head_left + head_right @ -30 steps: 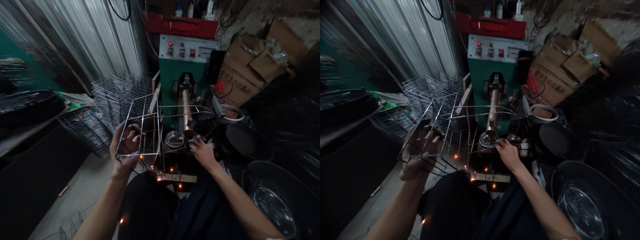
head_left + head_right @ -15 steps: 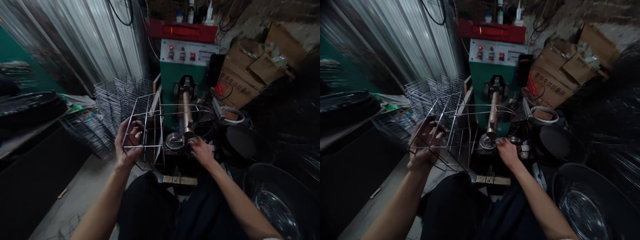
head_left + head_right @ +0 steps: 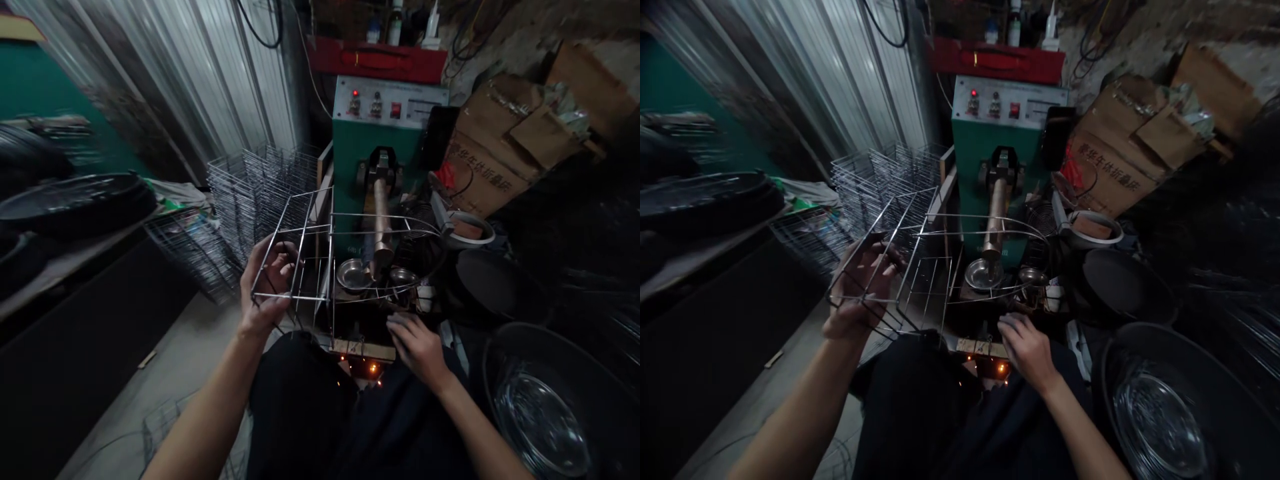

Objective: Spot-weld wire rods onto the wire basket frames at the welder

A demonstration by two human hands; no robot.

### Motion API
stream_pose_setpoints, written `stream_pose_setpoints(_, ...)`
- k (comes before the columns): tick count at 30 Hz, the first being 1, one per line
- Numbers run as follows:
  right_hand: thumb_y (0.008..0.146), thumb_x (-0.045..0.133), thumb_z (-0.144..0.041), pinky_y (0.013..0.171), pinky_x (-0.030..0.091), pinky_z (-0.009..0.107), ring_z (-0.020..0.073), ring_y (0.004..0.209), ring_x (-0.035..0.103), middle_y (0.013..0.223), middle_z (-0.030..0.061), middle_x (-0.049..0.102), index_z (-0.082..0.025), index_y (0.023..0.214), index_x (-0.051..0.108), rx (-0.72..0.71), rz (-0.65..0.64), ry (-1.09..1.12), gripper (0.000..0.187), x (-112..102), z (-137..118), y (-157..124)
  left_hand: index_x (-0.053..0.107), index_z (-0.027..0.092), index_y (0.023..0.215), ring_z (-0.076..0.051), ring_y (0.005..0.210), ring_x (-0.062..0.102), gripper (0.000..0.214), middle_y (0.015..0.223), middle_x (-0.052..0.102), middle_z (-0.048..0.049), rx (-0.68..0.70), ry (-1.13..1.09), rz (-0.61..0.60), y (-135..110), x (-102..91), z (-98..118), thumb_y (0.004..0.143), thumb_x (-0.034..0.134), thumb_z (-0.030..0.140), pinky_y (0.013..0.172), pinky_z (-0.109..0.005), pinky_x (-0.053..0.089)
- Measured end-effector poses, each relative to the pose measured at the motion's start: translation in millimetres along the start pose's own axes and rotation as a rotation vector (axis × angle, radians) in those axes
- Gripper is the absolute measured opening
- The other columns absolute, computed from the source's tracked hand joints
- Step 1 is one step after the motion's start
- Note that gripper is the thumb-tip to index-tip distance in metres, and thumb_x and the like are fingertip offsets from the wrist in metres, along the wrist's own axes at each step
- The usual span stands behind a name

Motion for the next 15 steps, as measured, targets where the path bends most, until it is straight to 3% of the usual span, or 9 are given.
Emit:
stream_pose_setpoints(4, 0.100, 0.051, -0.013, 0.082, 0.064, 0.032, 0.0220, 0.102, 0.072, 0.108, 0.0087, 0.077, -0.022, 0.113, 0.073, 0.047, -0.125, 0.056, 0.027, 15.1, -9.7, -47.4, 0.072, 0.028, 0.119, -0.025, 0.098, 0.063, 0.075, 0.107, 0.065, -0.0071, -0.006, 0.046, 0.066, -25.0, -3.2, 35.1, 0.052, 0.096, 0.052, 0.081, -0.037, 0.055)
stream_pose_setpoints(7, 0.099, 0.048, -0.018, 0.077, 0.064, 0.034, 0.0243, 0.097, 0.074, 0.102, 0.0077, 0.078, -0.023, 0.106, 0.074, 0.092, -0.252, 0.052, 0.028, 32.5, 3.9, -72.9, 0.071, 0.028, 0.110, -0.026, 0.098, 0.063, 0.066, 0.105, 0.065, -0.0061, 0.039, 0.120, 0.211, -49.8, -38.9, 67.1, 0.055, 0.092, 0.057, 0.084, -0.044, 0.056)
stream_pose_setpoints(10, 0.099, 0.045, -0.030, 0.078, 0.064, 0.038, 0.0275, 0.098, 0.074, 0.107, 0.0077, 0.078, -0.027, 0.107, 0.075, 0.201, -0.353, 0.041, 0.032, 51.3, 30.6, -93.5, 0.065, 0.027, 0.103, -0.026, 0.099, 0.064, 0.049, 0.105, 0.065, -0.0047, -0.010, 0.209, 0.535, -95.9, -116.1, 97.1, 0.064, 0.079, 0.054, 0.089, -0.049, 0.057)
stream_pose_setpoints(13, 0.095, 0.042, -0.047, 0.084, 0.063, 0.048, 0.0326, 0.104, 0.073, 0.111, 0.0093, 0.077, -0.028, 0.108, 0.076, 0.310, -0.410, 0.068, 0.041, 67.2, 61.0, -106.6, 0.059, 0.026, 0.107, -0.027, 0.100, 0.066, 0.050, 0.103, 0.065, -0.0053, -0.159, 0.329, 1.039, -181.1, -210.3, 138.5, 0.074, 0.059, 0.064, 0.090, -0.053, 0.058)
stream_pose_setpoints(14, 0.093, 0.042, -0.052, 0.085, 0.062, 0.050, 0.0341, 0.105, 0.073, 0.113, 0.0103, 0.077, -0.029, 0.108, 0.076, 0.341, -0.419, 0.082, 0.043, 69.8, 71.2, -109.3, 0.057, 0.027, 0.111, -0.028, 0.102, 0.066, 0.054, 0.105, 0.065, -0.0054, -0.227, 0.407, 1.124, -212.8, -234.5, 155.9, 0.076, 0.053, 0.068, 0.089, -0.055, 0.058)
stream_pose_setpoints(15, 0.092, 0.043, -0.055, 0.085, 0.061, 0.052, 0.0351, 0.105, 0.073, 0.116, 0.0112, 0.076, -0.031, 0.109, 0.076, 0.375, -0.435, 0.096, 0.044, 71.0, 81.4, -111.8, 0.056, 0.028, 0.114, -0.030, 0.104, 0.066, 0.060, 0.108, 0.065, -0.0054, -0.266, 0.500, 1.117, -241.5, -253.1, 174.8, 0.077, 0.048, 0.074, 0.088, -0.058, 0.057)
Point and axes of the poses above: each hand's wrist, its own y-axis towards the middle knuckle, its own x-axis out of the palm, z = x × y, the point moved 4 cm from there along y, towards the middle knuckle
